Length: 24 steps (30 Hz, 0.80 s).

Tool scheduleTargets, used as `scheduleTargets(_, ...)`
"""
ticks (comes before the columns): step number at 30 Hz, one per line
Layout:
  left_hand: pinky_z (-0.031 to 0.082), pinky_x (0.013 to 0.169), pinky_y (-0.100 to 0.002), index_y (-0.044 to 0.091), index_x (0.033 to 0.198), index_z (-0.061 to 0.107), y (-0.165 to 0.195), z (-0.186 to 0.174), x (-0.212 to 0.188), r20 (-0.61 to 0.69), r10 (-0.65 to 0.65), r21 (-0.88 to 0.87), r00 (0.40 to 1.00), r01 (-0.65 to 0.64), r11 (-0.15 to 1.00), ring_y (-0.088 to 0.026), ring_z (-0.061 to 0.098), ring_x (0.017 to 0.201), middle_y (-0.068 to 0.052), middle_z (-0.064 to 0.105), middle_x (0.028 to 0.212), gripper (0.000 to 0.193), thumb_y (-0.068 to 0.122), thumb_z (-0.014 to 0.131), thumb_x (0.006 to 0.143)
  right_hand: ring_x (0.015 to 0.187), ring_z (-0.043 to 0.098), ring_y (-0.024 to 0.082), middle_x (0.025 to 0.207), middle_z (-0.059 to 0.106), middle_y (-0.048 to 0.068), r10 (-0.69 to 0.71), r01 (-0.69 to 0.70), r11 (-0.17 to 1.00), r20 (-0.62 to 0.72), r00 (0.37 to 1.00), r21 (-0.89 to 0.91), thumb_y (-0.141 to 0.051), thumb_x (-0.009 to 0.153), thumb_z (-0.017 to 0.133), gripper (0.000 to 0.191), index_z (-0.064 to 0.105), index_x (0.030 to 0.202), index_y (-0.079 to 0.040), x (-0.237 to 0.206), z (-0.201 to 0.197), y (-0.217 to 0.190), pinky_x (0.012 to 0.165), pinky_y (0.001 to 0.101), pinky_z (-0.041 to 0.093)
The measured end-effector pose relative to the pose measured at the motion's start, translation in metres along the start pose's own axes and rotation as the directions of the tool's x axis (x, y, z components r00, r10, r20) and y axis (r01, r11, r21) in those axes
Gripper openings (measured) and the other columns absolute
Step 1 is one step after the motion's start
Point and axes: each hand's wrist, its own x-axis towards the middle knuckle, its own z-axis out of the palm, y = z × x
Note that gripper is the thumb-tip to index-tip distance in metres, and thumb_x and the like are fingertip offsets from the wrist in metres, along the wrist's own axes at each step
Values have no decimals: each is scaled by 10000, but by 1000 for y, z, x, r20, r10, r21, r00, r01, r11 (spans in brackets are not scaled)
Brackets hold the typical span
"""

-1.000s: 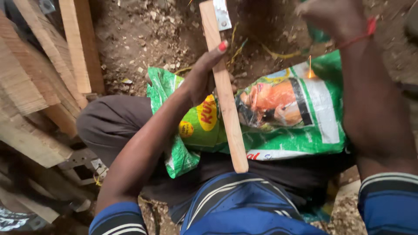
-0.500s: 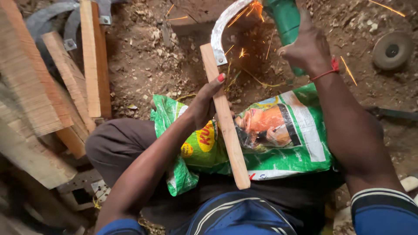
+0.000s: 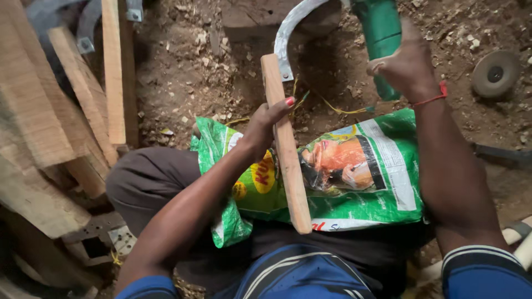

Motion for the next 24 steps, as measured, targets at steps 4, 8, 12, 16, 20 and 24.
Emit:
scheduleTargets(4, 517, 568, -342, 11, 1129, 541, -4, -2, 12, 38, 70, -6, 997, -70, 998, -157, 606, 691, -62, 566, 871, 657, 559, 755, 837, 973, 716, 309, 1118, 704, 148, -58, 58, 998, 0, 998, 36, -112, 692, 867, 793, 522, 1405, -74, -1, 12, -9, 838, 416, 580)
scheduleTargets(8, 530, 611, -360, 38, 1109, 531, -5, -3, 20, 55, 59, -61, 997, -56, 997, -155, 579, 710, -52, 541, 872, 634, 546, 776, 819, 999, 701, 368, 1127, 695, 188, -122, 124, 992, 65, 990, -20, -92, 721, 834, 781, 520, 1437, -77, -2, 24, -11, 857, 449, 566)
scheduleTargets(12, 532, 568, -384, 73, 1086, 525, -1, -3, 17, 95, -31, -86, 995, 39, 996, -206, 585, 659, -63, 549, 806, 616, 565, 721, 772, 1060, 713, 384, 1183, 701, 198, -193, 192, 979, 4, 981, -69, -105, 748, 823, 744, 508, 1420, -60, -2, 24, -12, 919, 446, 575)
scheduleTargets(16, 539, 631, -346, 110, 1166, 542, 3, -1, 15, 107, -38, -98, 994, 49, 994, -156, 597, 752, -33, 576, 886, 601, 538, 713, 781, 1060, 701, 399, 1171, 699, 216, -223, 224, 974, 33, 974, -38, -89, 698, 815, 853, 474, 1478, -51, -6, 24, -16, 907, 453, 560)
scheduleTargets(20, 495, 544, -367, 106, 1113, 530, 2, -5, 17, 63, -156, -21, 986, 157, 987, -208, 580, 678, -88, 543, 823, 611, 576, 685, 754, 983, 720, 396, 1097, 712, 218, -17, 32, 994, 135, 991, -109, -114, 750, 760, 872, 428, 1555, -79, -8, 28, -22, 880, 434, 584)
scheduleTargets(24, 512, 654, -336, 109, 1155, 536, -1, -12, 19, 79, -60, -36, 995, 63, 997, -158, 565, 779, -53, 547, 923, 604, 546, 723, 783, 954, 744, 368, 1065, 727, 210, -180, 184, 982, 92, 979, -38, -123, 740, 814, 817, 463, 1475, -62, -6, 30, -21, 826, 435, 605)
